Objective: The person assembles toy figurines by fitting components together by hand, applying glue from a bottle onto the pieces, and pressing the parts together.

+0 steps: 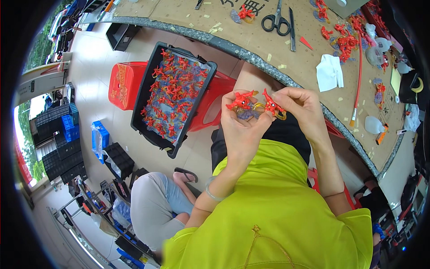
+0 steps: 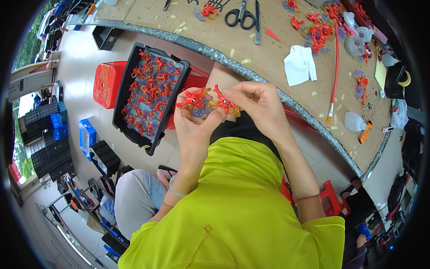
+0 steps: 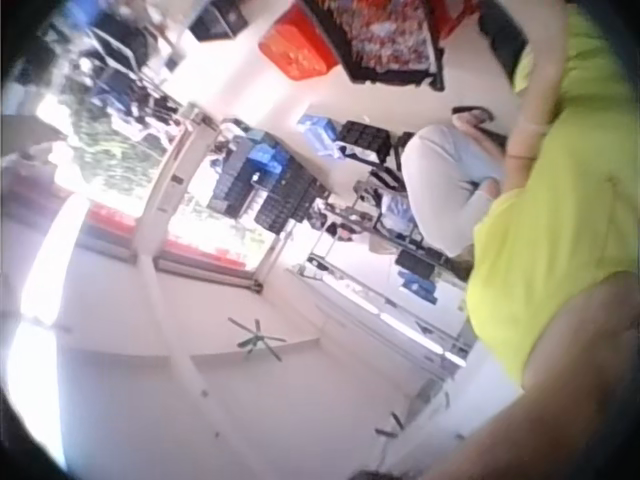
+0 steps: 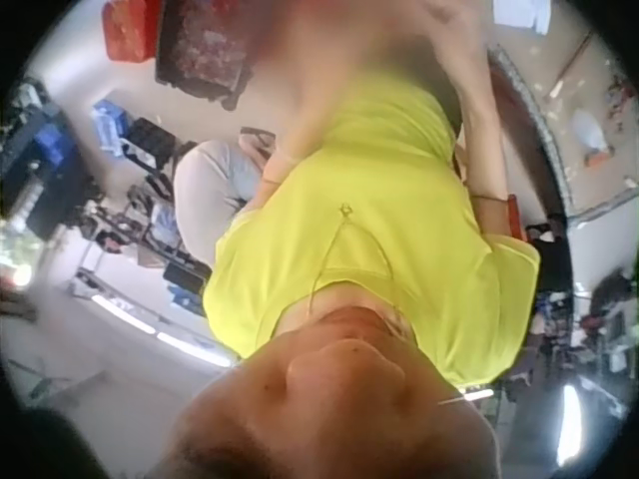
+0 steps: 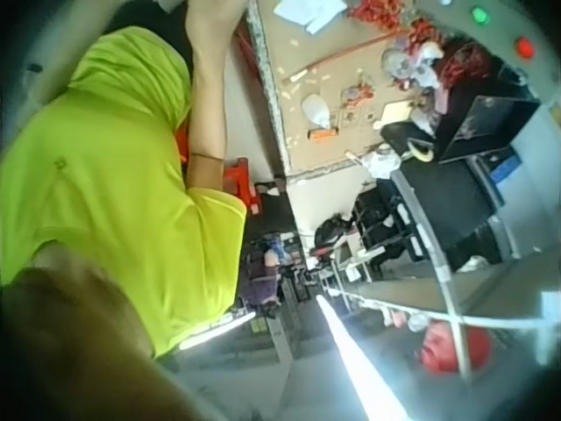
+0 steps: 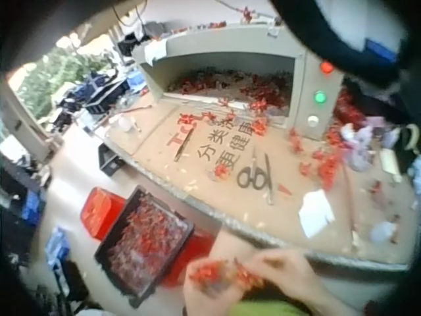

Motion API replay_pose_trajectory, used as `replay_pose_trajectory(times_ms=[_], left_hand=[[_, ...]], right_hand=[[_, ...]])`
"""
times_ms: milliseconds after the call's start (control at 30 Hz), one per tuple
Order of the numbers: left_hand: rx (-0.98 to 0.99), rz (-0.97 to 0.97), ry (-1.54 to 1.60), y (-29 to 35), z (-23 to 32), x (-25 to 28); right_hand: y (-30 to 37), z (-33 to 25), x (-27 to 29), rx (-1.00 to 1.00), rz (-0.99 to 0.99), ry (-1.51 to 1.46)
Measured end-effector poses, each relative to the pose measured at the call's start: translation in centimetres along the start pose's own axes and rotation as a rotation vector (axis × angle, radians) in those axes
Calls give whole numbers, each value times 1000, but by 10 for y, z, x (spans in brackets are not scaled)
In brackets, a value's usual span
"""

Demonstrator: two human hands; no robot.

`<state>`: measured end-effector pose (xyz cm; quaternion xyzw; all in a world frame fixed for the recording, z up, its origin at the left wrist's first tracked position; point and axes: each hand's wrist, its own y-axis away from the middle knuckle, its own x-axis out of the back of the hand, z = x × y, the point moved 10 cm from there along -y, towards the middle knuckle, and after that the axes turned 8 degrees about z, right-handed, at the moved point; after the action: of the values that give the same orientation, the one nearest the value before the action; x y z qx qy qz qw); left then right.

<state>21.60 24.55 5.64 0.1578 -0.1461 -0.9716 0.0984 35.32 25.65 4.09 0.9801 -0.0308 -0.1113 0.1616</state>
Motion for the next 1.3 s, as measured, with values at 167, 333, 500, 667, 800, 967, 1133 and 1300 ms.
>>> replay_pose_trajectory(times_ms=[167, 333, 500, 667, 800, 967, 1133, 1300], left_hand=[[30, 16, 35, 0, -4, 6], [57, 42, 4, -3, 3, 16], [16, 90, 2, -5, 11, 29], [-7, 100, 39, -6, 16, 38], [19, 86, 47, -8, 15, 43], [59, 99, 156, -12, 10, 49], [96, 104, 169, -11, 8, 54], [100, 101, 170, -11, 5, 58]], right_hand=[[-8, 5, -12, -50, -68, -91], [-17, 10, -27, -64, -97, -75], [-22, 9, -46, -99, -155, -58], [-24, 8, -58, -85, -183, -58], [-25, 7, -62, -80, -170, -41], [-27, 6, -66, -76, -176, 6], [-27, 7, -70, -71, -174, 31], [-26, 7, -75, -91, -192, 24]])
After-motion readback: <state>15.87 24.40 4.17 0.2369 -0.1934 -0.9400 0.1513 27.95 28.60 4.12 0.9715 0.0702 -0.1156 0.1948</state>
